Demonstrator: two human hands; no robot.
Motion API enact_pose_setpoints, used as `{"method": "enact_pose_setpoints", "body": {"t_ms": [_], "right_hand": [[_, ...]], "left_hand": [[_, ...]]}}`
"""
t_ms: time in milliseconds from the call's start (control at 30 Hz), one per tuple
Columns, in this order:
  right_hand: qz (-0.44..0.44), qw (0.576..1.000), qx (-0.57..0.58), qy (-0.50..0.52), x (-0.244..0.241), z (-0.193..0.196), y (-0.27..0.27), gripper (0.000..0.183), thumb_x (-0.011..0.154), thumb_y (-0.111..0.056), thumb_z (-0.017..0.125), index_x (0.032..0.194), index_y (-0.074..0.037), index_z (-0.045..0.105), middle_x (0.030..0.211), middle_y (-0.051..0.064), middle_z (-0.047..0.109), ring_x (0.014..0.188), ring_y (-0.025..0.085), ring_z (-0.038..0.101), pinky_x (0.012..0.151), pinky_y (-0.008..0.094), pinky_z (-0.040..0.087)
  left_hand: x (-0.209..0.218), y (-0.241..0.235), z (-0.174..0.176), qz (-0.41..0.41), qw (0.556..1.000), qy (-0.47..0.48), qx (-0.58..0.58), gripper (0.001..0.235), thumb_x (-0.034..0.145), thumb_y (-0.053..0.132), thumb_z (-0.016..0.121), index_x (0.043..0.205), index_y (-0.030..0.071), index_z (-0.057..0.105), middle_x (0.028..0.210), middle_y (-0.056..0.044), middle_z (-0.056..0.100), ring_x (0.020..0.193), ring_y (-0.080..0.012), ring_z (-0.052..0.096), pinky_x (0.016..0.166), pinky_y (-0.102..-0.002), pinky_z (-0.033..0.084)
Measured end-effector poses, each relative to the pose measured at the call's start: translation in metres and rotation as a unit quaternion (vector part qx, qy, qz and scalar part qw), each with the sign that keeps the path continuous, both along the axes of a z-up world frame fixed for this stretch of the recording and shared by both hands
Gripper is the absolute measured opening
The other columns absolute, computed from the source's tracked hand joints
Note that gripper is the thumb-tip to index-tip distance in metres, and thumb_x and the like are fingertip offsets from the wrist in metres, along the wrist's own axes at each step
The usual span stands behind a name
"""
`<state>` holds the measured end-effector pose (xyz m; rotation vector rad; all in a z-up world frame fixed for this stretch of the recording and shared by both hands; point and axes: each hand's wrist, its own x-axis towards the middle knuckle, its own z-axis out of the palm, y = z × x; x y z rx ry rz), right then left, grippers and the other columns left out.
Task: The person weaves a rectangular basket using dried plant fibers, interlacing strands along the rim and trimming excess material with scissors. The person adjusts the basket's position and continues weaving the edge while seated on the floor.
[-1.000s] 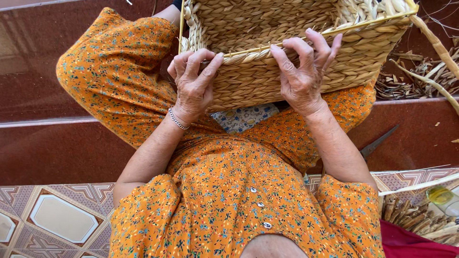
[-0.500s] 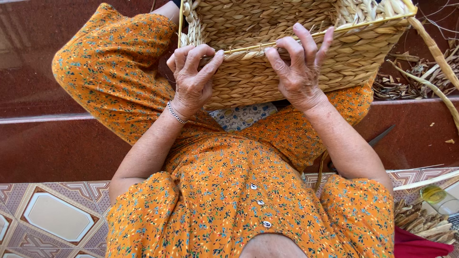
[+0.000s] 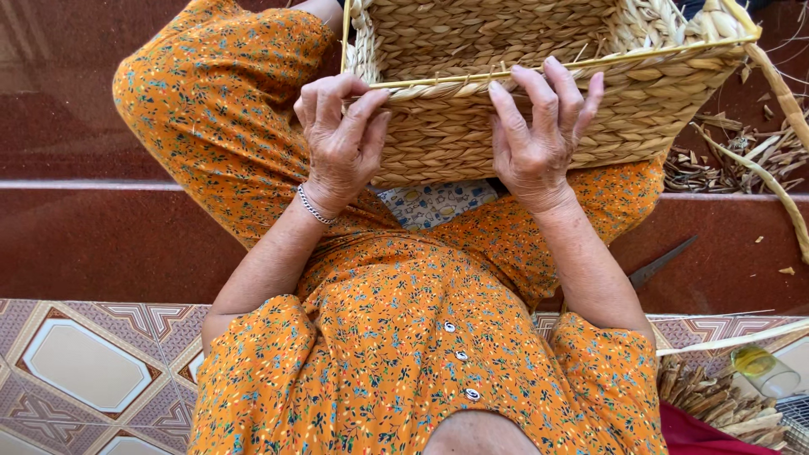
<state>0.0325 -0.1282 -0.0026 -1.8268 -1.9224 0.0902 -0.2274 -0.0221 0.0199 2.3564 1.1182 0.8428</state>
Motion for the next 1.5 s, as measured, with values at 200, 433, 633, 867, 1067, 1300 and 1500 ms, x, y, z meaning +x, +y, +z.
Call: {"method": "enact_pose_setpoints", "body": {"t_ms": [200,433,633,867,1067,1300,1500], "right_hand": [[-0.014,0.998,-0.026,0.048,-0.007,0.002,0.004,0.044,0.095,-0.002,0.078,0.136,-0.017,0.073,0.145,0.005,0.056,0.147,0.034,0.041,0.127,0.067,0.011],[-0.018,0.999,-0.018,0.041,-0.005,-0.014,0.007,0.040,0.100,-0.003,0.081,0.131,-0.027,0.076,0.140,0.001,0.056,0.145,0.029,0.041,0.127,0.065,0.009],[0.005,0.999,-0.003,-0.042,-0.006,-0.021,0.008,0.043,0.099,-0.003,0.071,0.135,-0.027,0.074,0.145,0.004,0.049,0.146,0.032,0.039,0.125,0.068,0.006],[0.000,0.996,0.005,-0.087,-0.012,-0.026,0.011,0.040,0.101,-0.003,0.067,0.136,-0.022,0.070,0.144,0.007,0.046,0.145,0.032,0.039,0.122,0.074,0.007],[-0.008,0.993,0.021,-0.120,-0.016,-0.022,0.012,0.039,0.104,-0.006,0.068,0.139,-0.022,0.066,0.147,0.009,0.046,0.146,0.034,0.038,0.123,0.074,0.008],[-0.011,0.997,0.014,-0.071,-0.020,-0.015,-0.001,0.047,0.103,-0.007,0.071,0.149,-0.018,0.065,0.159,0.011,0.045,0.151,0.037,0.034,0.123,0.072,0.008],[-0.003,0.999,-0.002,-0.051,-0.027,-0.014,0.002,0.048,0.104,-0.009,0.073,0.148,-0.024,0.066,0.161,0.009,0.044,0.153,0.038,0.029,0.124,0.072,0.007]], "left_hand": [[0.006,-0.004,-0.002,-0.015,1.000,-0.013,-0.010,0.037,0.090,-0.001,0.078,0.124,0.011,0.072,0.115,-0.006,0.058,0.112,-0.0265,0.053,0.097,-0.041,0.042],[0.004,-0.003,-0.017,-0.024,0.999,-0.030,0.006,0.035,0.093,-0.001,0.079,0.125,0.009,0.072,0.119,-0.002,0.060,0.113,-0.0230,0.057,0.097,-0.038,0.042],[0.001,-0.008,-0.028,-0.048,0.993,0.065,0.090,0.043,0.094,0.000,0.070,0.137,0.006,0.069,0.131,-0.003,0.061,0.121,-0.0224,0.057,0.103,-0.040,0.043],[-0.003,-0.026,-0.028,-0.065,0.973,0.192,0.106,0.049,0.100,0.006,0.059,0.148,-0.003,0.058,0.151,-0.012,0.051,0.138,-0.0273,0.049,0.115,-0.046,0.038],[0.000,-0.038,-0.027,-0.065,0.965,0.241,0.081,0.054,0.101,0.011,0.054,0.153,-0.004,0.050,0.158,-0.018,0.045,0.148,-0.0327,0.042,0.125,-0.050,0.029],[0.006,-0.035,-0.025,-0.049,0.966,0.236,0.097,0.059,0.103,0.015,0.062,0.158,0.004,0.045,0.150,-0.016,0.048,0.143,-0.0305,0.045,0.123,-0.048,0.032],[0.024,-0.036,-0.023,-0.020,0.978,0.202,0.043,0.080,0.094,0.032,0.080,0.160,0.010,0.042,0.134,-0.015,0.046,0.130,-0.0321,0.043,0.110,-0.054,0.031]]}}
